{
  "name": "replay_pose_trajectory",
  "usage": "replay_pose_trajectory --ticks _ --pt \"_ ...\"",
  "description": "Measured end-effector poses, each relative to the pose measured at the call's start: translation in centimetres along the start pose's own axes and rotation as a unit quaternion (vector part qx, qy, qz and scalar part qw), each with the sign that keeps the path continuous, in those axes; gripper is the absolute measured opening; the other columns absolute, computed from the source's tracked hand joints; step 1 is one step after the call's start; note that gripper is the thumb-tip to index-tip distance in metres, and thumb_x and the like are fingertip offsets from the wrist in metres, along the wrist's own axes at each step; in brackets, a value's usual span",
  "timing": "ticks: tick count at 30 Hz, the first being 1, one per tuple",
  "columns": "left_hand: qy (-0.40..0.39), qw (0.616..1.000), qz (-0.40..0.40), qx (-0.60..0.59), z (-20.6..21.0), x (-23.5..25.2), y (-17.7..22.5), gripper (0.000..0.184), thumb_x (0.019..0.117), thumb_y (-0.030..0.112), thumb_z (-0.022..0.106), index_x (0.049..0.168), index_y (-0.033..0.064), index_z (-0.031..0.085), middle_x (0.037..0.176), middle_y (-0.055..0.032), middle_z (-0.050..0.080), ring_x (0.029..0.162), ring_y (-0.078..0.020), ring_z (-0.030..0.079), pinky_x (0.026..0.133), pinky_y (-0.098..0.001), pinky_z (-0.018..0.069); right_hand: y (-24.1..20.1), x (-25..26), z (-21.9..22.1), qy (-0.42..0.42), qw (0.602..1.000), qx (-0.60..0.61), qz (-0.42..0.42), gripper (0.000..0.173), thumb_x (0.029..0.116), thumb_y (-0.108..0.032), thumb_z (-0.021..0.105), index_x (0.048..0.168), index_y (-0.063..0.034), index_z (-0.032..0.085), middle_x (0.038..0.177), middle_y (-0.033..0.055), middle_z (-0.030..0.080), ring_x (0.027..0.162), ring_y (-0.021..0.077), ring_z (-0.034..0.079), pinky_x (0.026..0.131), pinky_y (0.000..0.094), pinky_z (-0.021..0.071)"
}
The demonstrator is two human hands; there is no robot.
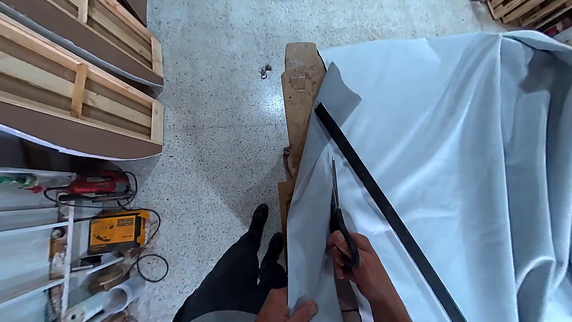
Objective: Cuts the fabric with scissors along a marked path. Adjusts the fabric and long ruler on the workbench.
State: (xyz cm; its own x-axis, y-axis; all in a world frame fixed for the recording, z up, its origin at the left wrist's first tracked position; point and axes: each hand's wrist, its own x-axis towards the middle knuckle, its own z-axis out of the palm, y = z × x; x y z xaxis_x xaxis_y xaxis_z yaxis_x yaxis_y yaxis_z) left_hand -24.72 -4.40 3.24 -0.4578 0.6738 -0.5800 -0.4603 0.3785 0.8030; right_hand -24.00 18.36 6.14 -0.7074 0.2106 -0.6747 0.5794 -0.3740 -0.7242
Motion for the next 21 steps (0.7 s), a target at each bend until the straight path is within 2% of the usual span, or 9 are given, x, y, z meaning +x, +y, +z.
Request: replay_pose_trajectory --ticks 21 --pt "-0.003 1.0 0.016 0.018 -0.2 -0.45 -0.3 0.027 0.0985 0.024 0.067 0.1 -0.003 0.072 0.087 -0.0103 0.076 0.082 -0.0136 0.075 0.081 -0.0386 0.0612 -0.53 0.93 0.52 0.002 1.0 0.009 -0.008 0.029 0.1021 -0.032 0.054 0.088 -0.0089 0.064 0.057 -0.0043 0.056 0.045 0.0037 0.054 0.042 0.0176 0.0459"
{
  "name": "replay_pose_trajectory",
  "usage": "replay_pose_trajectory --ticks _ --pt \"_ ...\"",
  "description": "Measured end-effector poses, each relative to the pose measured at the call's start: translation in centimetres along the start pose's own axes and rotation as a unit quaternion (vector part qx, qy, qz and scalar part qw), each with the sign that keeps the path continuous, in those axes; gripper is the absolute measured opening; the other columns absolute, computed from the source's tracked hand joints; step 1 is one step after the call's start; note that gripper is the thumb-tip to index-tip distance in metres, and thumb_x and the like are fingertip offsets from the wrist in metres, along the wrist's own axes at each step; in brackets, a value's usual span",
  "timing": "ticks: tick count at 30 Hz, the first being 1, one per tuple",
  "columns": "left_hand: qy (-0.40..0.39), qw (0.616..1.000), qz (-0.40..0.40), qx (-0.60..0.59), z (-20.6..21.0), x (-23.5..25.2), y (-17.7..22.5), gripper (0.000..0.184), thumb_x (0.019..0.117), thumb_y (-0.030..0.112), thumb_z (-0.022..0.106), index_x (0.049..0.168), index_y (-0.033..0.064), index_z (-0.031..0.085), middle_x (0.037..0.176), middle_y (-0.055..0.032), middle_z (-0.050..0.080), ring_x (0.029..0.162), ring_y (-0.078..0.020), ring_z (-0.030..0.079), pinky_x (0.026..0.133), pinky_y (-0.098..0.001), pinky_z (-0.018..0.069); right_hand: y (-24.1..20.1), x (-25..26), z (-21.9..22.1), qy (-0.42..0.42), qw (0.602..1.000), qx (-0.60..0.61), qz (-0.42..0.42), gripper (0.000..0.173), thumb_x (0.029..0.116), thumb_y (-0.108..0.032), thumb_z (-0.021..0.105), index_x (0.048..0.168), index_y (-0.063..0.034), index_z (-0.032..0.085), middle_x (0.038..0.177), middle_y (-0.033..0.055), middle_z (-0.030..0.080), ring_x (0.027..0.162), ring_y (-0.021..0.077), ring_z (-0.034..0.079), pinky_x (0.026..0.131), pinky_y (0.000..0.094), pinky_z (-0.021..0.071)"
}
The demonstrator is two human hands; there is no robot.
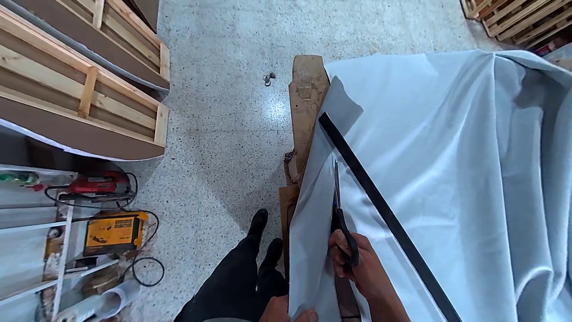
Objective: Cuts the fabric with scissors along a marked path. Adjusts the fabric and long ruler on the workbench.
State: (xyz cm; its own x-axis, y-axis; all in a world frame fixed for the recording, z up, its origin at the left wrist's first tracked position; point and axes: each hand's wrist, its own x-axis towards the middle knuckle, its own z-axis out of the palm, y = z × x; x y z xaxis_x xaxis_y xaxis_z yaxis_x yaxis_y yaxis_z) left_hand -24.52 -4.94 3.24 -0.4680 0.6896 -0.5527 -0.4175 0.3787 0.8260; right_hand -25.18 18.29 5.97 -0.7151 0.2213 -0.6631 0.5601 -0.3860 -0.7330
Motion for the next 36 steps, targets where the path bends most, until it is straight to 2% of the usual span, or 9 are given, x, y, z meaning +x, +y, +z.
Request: replay_pose_trajectory --ticks 6,9,11,16,22,25,29,32,36 --pt "-0.011 0.999 -0.043 -0.017 -0.5 0.3 -0.6 0.028 0.0988 0.025 0.067 0.102 -0.0018 0.072 0.088 -0.0097 0.076 0.083 -0.0149 0.075 0.083 -0.0399 0.0612 -0.3 0.1 -0.1 -0.003 1.0 -0.003 0.014 0.03 0.1029 -0.034 0.054 0.09 -0.0089 0.064 0.059 -0.0039 0.056 0.046 0.0044 0.054 0.043 0.0183 0.0466" --pt "0.028 0.998 -0.044 -0.047 -2.8 1.3 -0.6 0.046 0.096 0.031 0.067 0.125 -0.0032 0.062 0.106 -0.012 0.074 0.095 -0.02 0.073 0.088 -0.0438 0.0606 -0.4 0.3 -0.1 -0.005 0.999 0.006 0.032 0.03 0.1032 -0.034 0.052 0.092 -0.0083 0.063 0.06 -0.0033 0.056 0.048 0.0058 0.055 0.044 0.0193 0.0475" --pt "0.12 0.99 0.061 0.034 -5.5 3.5 1.4 0.063 0.0956 0.046 0.062 0.136 -0.0012 0.053 0.118 -0.0092 0.067 0.104 -0.0174 0.067 0.09 -0.0408 0.0581 -0.2 0.4 -0.3 -0.009 0.999 0.012 0.036 0.031 0.1031 -0.035 0.052 0.092 -0.0087 0.063 0.06 -0.0034 0.056 0.048 0.006 0.055 0.044 0.0198 0.0481" --pt "0.188 0.833 0.382 0.354 -8.5 13.4 12.5 0.023 0.0957 0.017 0.056 0.105 0.007 0.074 0.106 -0.0084 0.073 0.109 -0.0238 0.068 0.097 -0.047 0.0549 0.2 0.1 0.0 0.017 0.999 0.008 0.032 0.036 0.0974 -0.044 0.058 0.093 -0.0096 0.064 0.062 -0.0039 0.058 0.05 0.0057 0.055 0.043 0.0201 0.0456" --pt "0.04 0.729 0.329 0.599 -8.2 24.9 22.2 0.038 0.0897 0.004 0.067 0.127 0.0099 0.068 0.139 -0.0112 0.061 0.126 -0.0361 0.057 0.101 -0.0577 0.0469 0.7 0.0 0.4 0.034 0.998 0.047 0.026 0.038 0.0938 -0.048 0.063 0.09 -0.01 0.064 0.06 -0.0033 0.058 0.046 0.005 0.054 0.04 0.0191 0.0422" --pt "0.054 0.759 0.367 0.535 -7.5 27.7 26.3 0.067 0.0921 0.005 0.065 0.155 0.0178 0.046 0.164 -0.004 0.039 0.147 -0.0315 0.042 0.114 -0.0568 0.039 0.8 0.1 0.4 0.026 0.998 0.061 0.019 0.039 0.093 -0.049 0.065 0.09 -0.0098 0.064 0.061 -0.0034 0.059 0.047 0.005 0.055 0.041 0.0191 0.0433" --pt "0.102 0.794 0.271 0.534 -7.4 23.9 24.2 0.075 0.0869 0.035 0.075 0.154 0.0163 0.046 0.158 -0.013 0.044 0.142 -0.0357 0.045 0.107 -0.0591 0.043 0.4 -0.2 0.4 0.015 0.997 0.069 0.015 0.037 0.0963 -0.044 0.061 0.091 -0.008 0.064 0.06 -0.0028 0.057 0.048 0.0055 0.054 0.042 0.0199 0.0439" --pt "0.144 0.785 0.204 0.567 -8.5 21.6 19.7 0.083 0.077 0.032 0.079 0.153 0.0196 0.047 0.159 -0.0137 0.041 0.142 -0.0371 0.043 0.104 -0.0607 0.0439 0.2 -0.2 0.4 0.001 0.997 0.073 0.019 0.032 0.0989 -0.039 0.058 0.091 -0.0083 0.063 0.061 -0.003 0.056 0.049 0.0057 0.054 0.044 0.0205 0.0451" --pt "0.28 0.825 0.166 0.461 -11.9 20.7 19.4 0.064 0.0821 0.01 0.074 0.143 0.0053 0.055 0.148 -0.0224 0.051 0.127 -0.0476 0.055 0.092 -0.0694 0.0473 0.0 -0.2 -0.3 -0.022 0.998 0.055 0.037 0.029 0.0984 -0.038 0.058 0.094 -0.0096 0.062 0.063 -0.0041 0.058 0.051 0.0055 0.056 0.046 0.0205 0.0465"
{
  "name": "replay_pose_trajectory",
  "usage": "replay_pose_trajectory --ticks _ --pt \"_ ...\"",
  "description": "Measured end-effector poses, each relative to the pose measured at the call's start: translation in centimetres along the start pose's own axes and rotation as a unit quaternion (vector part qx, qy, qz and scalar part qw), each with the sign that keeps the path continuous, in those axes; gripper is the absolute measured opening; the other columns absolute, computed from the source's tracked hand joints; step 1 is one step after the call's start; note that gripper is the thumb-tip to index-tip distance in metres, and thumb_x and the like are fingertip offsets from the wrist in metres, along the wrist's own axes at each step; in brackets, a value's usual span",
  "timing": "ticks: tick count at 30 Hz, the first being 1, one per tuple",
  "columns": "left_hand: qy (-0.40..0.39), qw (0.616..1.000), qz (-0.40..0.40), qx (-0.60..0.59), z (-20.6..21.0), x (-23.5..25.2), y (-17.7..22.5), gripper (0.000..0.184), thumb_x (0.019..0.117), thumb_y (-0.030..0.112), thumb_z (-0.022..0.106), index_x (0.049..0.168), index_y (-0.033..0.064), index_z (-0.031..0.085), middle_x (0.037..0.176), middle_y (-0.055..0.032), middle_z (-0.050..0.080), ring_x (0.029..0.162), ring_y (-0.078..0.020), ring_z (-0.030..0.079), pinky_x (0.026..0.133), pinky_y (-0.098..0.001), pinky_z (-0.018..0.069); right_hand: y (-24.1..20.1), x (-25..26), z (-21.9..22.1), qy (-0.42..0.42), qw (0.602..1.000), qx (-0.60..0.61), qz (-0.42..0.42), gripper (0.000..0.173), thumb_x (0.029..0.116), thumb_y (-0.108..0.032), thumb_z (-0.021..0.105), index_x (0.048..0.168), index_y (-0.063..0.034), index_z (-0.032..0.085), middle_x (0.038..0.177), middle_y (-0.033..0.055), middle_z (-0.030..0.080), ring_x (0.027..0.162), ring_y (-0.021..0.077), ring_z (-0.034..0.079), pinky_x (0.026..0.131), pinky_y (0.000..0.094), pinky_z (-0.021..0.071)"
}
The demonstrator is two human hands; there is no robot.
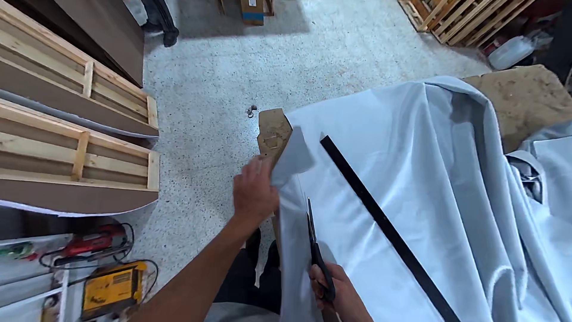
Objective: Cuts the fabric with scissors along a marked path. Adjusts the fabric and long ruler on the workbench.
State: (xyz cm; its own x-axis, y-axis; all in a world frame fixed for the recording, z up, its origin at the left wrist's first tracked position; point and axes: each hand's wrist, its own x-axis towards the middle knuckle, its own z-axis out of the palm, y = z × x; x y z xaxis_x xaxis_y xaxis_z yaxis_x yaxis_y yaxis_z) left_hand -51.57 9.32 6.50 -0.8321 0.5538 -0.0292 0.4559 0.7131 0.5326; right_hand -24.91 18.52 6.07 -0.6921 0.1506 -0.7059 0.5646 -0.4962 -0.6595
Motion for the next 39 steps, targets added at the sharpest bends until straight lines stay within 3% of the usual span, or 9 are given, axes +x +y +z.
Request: replay_pose_trajectory --ticks 3,8,9,11,13,16,20,25,39 --pt "0.093 0.99 -0.075 -0.075 -1.1 0.9 -2.0 0.053 0.0882 0.005 0.064 0.139 -0.0041 0.051 0.147 -0.0271 0.049 0.127 -0.0483 0.053 0.098 -0.0679 0.0457 0.0 0.0 -0.2 -0.001 1.0 0.004 0.012 0.032 0.0964 -0.041 0.063 0.094 -0.0095 0.062 0.063 -0.0039 0.059 0.051 0.0057 0.058 0.046 0.0208 0.0486" --pt "0.14 0.955 0.253 -0.062 0.6 -0.6 0.0 0.029 0.0917 0.014 0.05 0.108 0.0075 0.074 0.128 -0.013 0.069 0.128 -0.0323 0.059 0.107 -0.0532 0.0457 -0.2 -0.1 -0.2 0.0 1.0 0.001 0.012 0.031 0.0969 -0.041 0.063 0.094 -0.0101 0.062 0.064 -0.0044 0.061 0.052 0.0049 0.058 0.047 0.0198 0.048" --pt "0.108 0.964 0.236 -0.05 1.3 0.1 -0.6 0.03 0.0938 0.017 0.052 0.111 0.0094 0.076 0.131 -0.0112 0.068 0.131 -0.0318 0.058 0.108 -0.0537 0.0451 -0.2 -0.1 -0.2 -0.002 1.0 0.003 0.011 0.031 0.0969 -0.041 0.063 0.094 -0.0098 0.062 0.064 -0.0042 0.061 0.052 0.0051 0.058 0.047 0.0197 0.0476" --pt "0.036 0.985 0.043 -0.165 1.7 0.8 -2.6 0.04 0.1006 0.02 0.057 0.132 -0.0035 0.062 0.146 -0.0209 0.055 0.139 -0.0366 0.049 0.113 -0.0572 0.0403 -0.3 -0.2 -0.3 -0.005 1.0 0.002 0.01 0.031 0.0971 -0.041 0.063 0.094 -0.0097 0.063 0.064 -0.0044 0.06 0.052 0.0051 0.058 0.046 0.0196 0.0474" --pt "0.019 0.916 -0.181 -0.357 1.8 -0.8 -4.4 0.062 0.1004 0.03 0.064 0.148 -0.0005 0.04 0.151 -0.0214 0.046 0.135 -0.0343 0.051 0.107 -0.0559 0.0464 -0.7 -0.1 -0.5 -0.005 1.0 -0.005 0.011 0.031 0.0972 -0.041 0.063 0.094 -0.0101 0.062 0.064 -0.005 0.06 0.052 0.0047 0.058 0.046 0.0193 0.0474" --pt "-0.093 0.82 -0.311 -0.471 2.6 -8.0 -3.4 0.065 0.0978 0.036 0.067 0.146 0.0032 0.04 0.128 -0.0182 0.06 0.108 -0.0306 0.066 0.087 -0.0508 0.0585 -0.8 -0.1 -0.5 -0.005 1.0 -0.01 0.009 0.031 0.0967 -0.041 0.064 0.094 -0.0099 0.063 0.064 -0.0048 0.06 0.052 0.0049 0.058 0.047 0.0196 0.0477" --pt "-0.206 0.785 -0.302 -0.5 2.9 -13.1 -0.3 0.051 0.0917 0.026 0.075 0.129 -0.0013 0.055 0.107 -0.0092 0.074 0.098 -0.0164 0.073 0.089 -0.0353 0.0614 -0.9 0.3 -0.5 -0.006 1.0 -0.024 -0.007 0.033 0.0963 -0.043 0.064 0.094 -0.01 0.063 0.064 -0.0053 0.06 0.051 0.0052 0.058 0.046 0.0202 0.0482" --pt "-0.175 0.777 -0.284 -0.533 3.6 -14.2 -1.2 0.023 0.0977 0.016 0.068 0.114 0.0009 0.066 0.096 -0.0078 0.075 0.088 -0.016 0.074 0.083 -0.0326 0.0627 -1.6 0.8 -0.4 -0.007 1.0 -0.029 -0.004 0.034 0.0958 -0.044 0.065 0.094 -0.01 0.062 0.064 -0.0043 0.06 0.051 0.0054 0.058 0.045 0.0197 0.0481" --pt "-0.162 0.774 -0.254 -0.557 3.9 -15.4 -0.5 0.032 0.0922 0.026 0.075 0.113 0.0024 0.067 0.096 -0.005 0.077 0.089 -0.0144 0.075 0.083 -0.0321 0.0638 -2.1 1.7 -0.1 0.015 0.998 -0.054 -0.021 0.032 0.0964 -0.041 0.065 0.092 -0.0099 0.062 0.061 -0.0048 0.057 0.049 0.0056 0.057 0.045 0.0201 0.0484"
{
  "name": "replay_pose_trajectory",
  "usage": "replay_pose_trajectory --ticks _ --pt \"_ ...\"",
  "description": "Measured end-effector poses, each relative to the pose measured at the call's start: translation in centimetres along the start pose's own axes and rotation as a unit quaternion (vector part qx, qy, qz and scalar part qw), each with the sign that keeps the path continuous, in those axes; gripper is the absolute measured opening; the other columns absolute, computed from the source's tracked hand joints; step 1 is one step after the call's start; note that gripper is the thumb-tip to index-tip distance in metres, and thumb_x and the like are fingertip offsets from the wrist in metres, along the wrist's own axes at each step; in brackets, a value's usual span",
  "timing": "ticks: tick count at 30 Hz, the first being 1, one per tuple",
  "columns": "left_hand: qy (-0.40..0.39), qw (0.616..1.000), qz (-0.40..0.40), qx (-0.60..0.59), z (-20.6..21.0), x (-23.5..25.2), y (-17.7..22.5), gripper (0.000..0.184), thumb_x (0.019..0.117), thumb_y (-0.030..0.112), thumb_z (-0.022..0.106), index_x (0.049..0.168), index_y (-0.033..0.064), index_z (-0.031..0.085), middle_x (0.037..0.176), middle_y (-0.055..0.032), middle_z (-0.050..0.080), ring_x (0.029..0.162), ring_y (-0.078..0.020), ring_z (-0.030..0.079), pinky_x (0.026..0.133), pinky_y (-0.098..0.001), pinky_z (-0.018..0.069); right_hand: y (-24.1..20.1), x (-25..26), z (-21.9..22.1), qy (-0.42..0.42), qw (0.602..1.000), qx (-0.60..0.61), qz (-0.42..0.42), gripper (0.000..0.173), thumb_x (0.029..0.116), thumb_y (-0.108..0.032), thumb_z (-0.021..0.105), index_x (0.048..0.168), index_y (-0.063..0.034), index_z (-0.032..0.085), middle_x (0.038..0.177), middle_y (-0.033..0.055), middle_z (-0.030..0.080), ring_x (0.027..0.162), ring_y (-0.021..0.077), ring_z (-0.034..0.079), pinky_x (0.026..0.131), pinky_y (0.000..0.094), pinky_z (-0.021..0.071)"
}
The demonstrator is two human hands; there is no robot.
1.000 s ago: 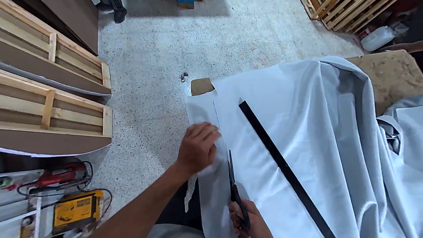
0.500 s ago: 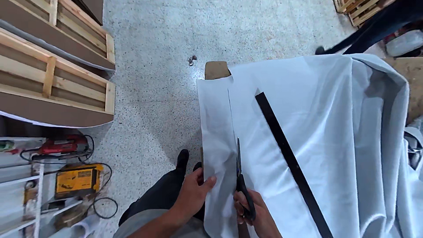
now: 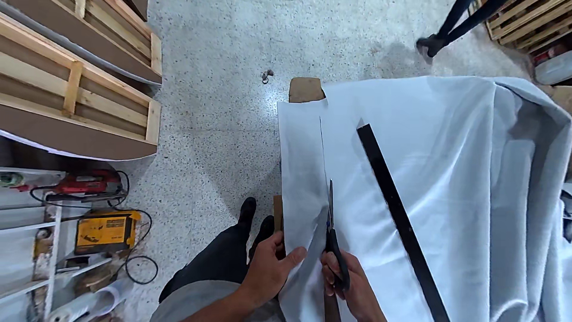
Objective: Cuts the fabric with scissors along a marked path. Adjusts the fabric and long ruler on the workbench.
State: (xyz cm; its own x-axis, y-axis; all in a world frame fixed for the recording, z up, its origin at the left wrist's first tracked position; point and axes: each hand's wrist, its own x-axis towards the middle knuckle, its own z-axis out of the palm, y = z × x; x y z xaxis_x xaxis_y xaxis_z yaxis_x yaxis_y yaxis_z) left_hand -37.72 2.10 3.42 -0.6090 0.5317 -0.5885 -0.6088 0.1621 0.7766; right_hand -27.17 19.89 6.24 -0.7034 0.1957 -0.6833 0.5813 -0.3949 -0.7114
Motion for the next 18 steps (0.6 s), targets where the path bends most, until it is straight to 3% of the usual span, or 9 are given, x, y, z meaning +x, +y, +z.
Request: replay_pose_trajectory --ticks 4,11,18 --pt "-0.02 0.999 0.001 0.034 0.12 -0.28 -0.87 0.02 0.0952 0.024 0.071 0.104 0.0056 0.074 0.091 -0.0022 0.077 0.084 -0.0111 0.075 0.079 -0.0306 0.0634 -0.14 0.07 0.06 0.005 1.0 -0.006 -0.002 0.032 0.0958 -0.042 0.066 0.092 -0.0103 0.062 0.062 -0.0042 0.058 0.049 0.0054 0.057 0.044 0.0199 0.0479" --pt "-0.027 0.999 -0.006 0.023 -0.28 -0.41 -0.94 0.021 0.0985 0.022 0.066 0.108 0.0041 0.071 0.093 -0.0025 0.077 0.085 -0.0105 0.075 0.08 -0.0297 0.0631 0.18 0.1 -0.13 0.013 1.0 -0.023 -0.007 0.04 0.0927 -0.05 0.07 0.09 -0.0115 0.063 0.061 -0.0048 0.056 0.048 0.0051 0.054 0.044 0.0199 0.047" --pt "-0.032 0.999 -0.005 0.028 -0.6 -0.41 -0.99 0.022 0.0993 0.021 0.065 0.111 0.004 0.071 0.094 -0.0023 0.077 0.086 -0.0101 0.075 0.081 -0.0298 0.0633 0.13 0.21 -0.23 0.018 0.999 -0.033 -0.007 0.039 0.0926 -0.049 0.071 0.091 -0.0107 0.063 0.059 -0.0047 0.055 0.046 0.0051 0.053 0.044 0.0212 0.048"
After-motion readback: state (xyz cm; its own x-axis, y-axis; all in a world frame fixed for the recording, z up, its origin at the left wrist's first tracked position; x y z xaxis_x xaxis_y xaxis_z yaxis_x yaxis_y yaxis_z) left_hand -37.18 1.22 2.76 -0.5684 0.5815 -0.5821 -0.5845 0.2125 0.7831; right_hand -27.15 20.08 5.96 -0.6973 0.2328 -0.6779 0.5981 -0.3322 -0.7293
